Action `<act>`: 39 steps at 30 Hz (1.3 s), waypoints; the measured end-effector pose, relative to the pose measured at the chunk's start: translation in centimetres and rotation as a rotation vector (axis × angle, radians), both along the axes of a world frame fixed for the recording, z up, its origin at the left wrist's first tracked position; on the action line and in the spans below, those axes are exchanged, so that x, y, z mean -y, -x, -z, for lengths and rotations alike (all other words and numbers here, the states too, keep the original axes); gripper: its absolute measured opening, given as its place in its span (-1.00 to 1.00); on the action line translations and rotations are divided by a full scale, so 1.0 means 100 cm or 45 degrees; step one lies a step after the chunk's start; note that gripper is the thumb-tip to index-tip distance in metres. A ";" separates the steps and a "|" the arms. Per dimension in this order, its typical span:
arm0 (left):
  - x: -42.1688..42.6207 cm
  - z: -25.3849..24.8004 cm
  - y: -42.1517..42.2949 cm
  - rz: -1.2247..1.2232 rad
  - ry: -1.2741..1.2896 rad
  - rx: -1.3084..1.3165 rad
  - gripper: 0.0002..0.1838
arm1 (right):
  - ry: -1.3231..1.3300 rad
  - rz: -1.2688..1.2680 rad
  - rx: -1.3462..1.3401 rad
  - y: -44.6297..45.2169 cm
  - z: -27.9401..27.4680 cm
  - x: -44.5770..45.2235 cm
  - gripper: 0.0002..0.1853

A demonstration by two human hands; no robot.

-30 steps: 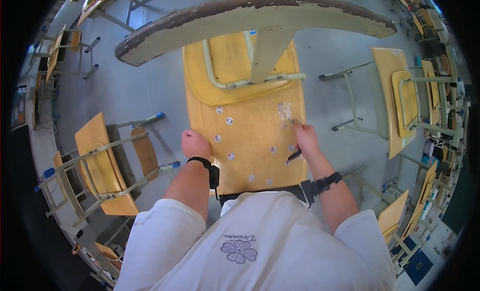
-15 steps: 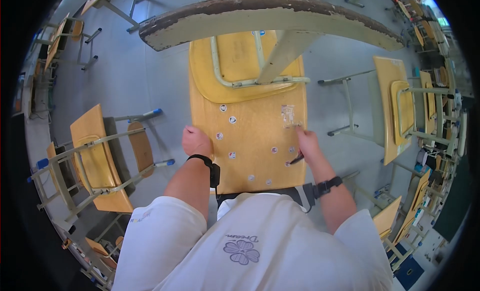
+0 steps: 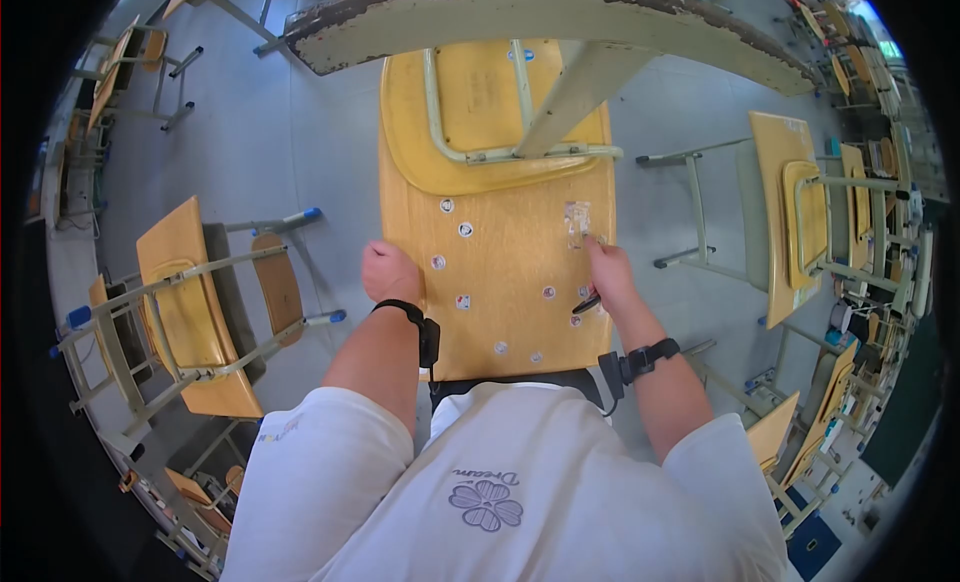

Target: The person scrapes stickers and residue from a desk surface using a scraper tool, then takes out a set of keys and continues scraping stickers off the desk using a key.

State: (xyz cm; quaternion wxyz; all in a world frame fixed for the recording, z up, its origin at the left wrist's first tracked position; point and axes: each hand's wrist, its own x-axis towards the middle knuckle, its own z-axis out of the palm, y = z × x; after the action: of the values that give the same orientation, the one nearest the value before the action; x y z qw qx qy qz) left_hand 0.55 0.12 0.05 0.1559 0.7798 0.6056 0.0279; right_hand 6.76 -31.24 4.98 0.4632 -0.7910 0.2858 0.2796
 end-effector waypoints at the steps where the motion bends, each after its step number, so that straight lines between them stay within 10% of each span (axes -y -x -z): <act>1: 0.001 -0.001 -0.001 -0.012 -0.005 0.009 -0.60 | -0.037 0.010 0.011 0.007 0.003 0.004 -0.50; 39: -0.002 -0.009 -0.002 -0.055 0.180 -0.017 -0.55 | -0.029 0.047 0.037 -0.010 0.005 -0.006 -0.45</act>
State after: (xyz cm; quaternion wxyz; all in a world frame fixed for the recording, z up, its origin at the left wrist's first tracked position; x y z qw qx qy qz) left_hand 0.77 0.32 0.90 0.2062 0.7538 0.6237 -0.0168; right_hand 7.74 -30.68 4.45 0.4811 -0.7843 0.2904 0.2629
